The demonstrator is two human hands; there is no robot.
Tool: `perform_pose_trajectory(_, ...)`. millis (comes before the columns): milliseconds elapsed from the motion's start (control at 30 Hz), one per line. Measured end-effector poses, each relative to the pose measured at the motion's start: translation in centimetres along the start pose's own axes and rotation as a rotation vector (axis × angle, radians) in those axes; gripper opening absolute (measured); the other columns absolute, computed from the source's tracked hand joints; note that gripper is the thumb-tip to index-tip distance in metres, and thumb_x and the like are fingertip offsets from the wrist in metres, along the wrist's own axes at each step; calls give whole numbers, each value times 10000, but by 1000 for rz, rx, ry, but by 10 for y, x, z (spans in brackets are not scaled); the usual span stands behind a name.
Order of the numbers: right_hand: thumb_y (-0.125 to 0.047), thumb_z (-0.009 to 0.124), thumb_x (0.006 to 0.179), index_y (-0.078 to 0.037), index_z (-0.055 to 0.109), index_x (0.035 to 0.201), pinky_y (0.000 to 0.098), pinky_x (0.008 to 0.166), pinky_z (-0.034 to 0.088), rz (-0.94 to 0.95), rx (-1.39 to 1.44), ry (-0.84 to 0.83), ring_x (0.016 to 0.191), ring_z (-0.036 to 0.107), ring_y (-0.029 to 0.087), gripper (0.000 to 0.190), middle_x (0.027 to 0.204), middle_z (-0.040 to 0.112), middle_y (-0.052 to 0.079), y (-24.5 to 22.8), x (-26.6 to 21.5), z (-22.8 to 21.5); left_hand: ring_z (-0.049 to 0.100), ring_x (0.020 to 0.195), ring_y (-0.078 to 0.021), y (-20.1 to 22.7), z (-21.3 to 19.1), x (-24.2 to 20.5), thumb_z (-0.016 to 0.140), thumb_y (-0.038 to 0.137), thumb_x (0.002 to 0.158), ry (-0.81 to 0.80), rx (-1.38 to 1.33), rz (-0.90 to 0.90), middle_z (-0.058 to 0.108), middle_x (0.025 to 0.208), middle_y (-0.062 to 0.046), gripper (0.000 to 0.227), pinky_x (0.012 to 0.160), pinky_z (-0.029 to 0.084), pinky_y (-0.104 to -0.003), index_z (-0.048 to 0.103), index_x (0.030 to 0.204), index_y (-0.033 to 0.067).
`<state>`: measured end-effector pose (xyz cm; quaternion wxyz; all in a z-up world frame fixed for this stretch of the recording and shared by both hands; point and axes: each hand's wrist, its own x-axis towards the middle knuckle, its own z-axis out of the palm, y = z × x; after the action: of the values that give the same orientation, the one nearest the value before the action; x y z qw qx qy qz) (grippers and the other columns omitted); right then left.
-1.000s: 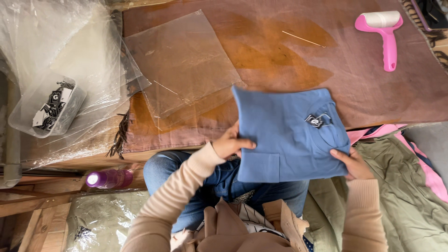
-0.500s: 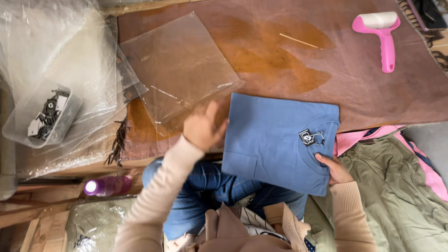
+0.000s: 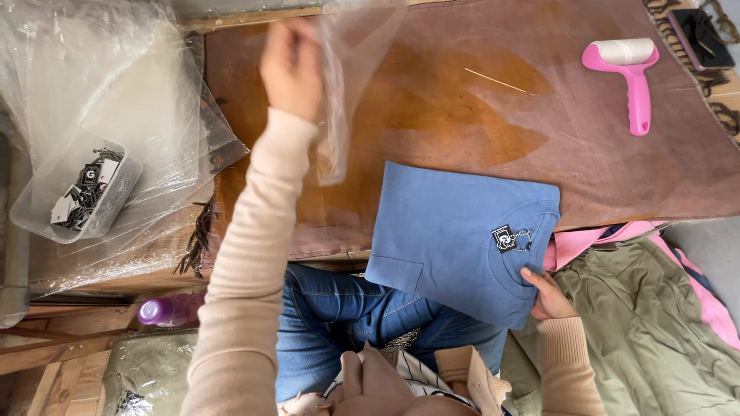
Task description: The person picks up a blue shirt, removes a plastic tag by hand, and folds the garment. Then the person takes a clear plastic bag and slides the folded shirt inside, smoothing the bag and sealing it by hand.
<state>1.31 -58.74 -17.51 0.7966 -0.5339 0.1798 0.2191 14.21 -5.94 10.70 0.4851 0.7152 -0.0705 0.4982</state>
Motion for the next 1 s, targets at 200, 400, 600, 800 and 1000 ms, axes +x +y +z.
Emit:
perform_pose_trajectory(200,-149,569,924,-22,510,1486,494,1143,431,24,-29,69,1330,545,322,579,1434,581,179,-8,-7,22,427,504,-122,24,-46,1,601,209,996,659,-510,-861,583,853,-49,177,390,379,-303,632,1085,59)
perform_pose_trajectory(400,-164,723,953,-68,634,1366,597,859,545,-148,-71,56,1043,687,342,433,1145,704,184,8,6,5,672,969,-214,-51,-78,-135,655,116,986,964,-608,-1043,603,1140,-87,246,767,621,-344,582,1221,119)
perform_pose_trajectory(600,-174,712,969,-95,621,1393,585,878,541,-162,-95,61,1072,679,332,441,1171,696,172,5,3,11,550,913,-191,-18,-99,-212,513,231,1072,995,-556,-1201,518,1057,20,122,670,487,-289,496,1186,269)
perform_pose_trajectory(800,-178,735,956,-88,631,1387,565,862,559,-166,-124,66,1039,694,324,453,1148,705,172,-10,-12,26,673,1010,-341,9,-70,-159,399,106,1083,1057,-735,-1088,596,1359,-153,355,840,619,-638,307,1421,158)
perform_pose_trajectory(1000,-157,758,934,-83,652,1358,544,834,572,-178,-135,72,1014,702,311,443,1134,712,183,-10,-10,21,641,1126,-406,-71,-24,-144,434,98,1085,1156,-641,-1018,447,1456,-130,291,879,636,-616,401,1369,157)
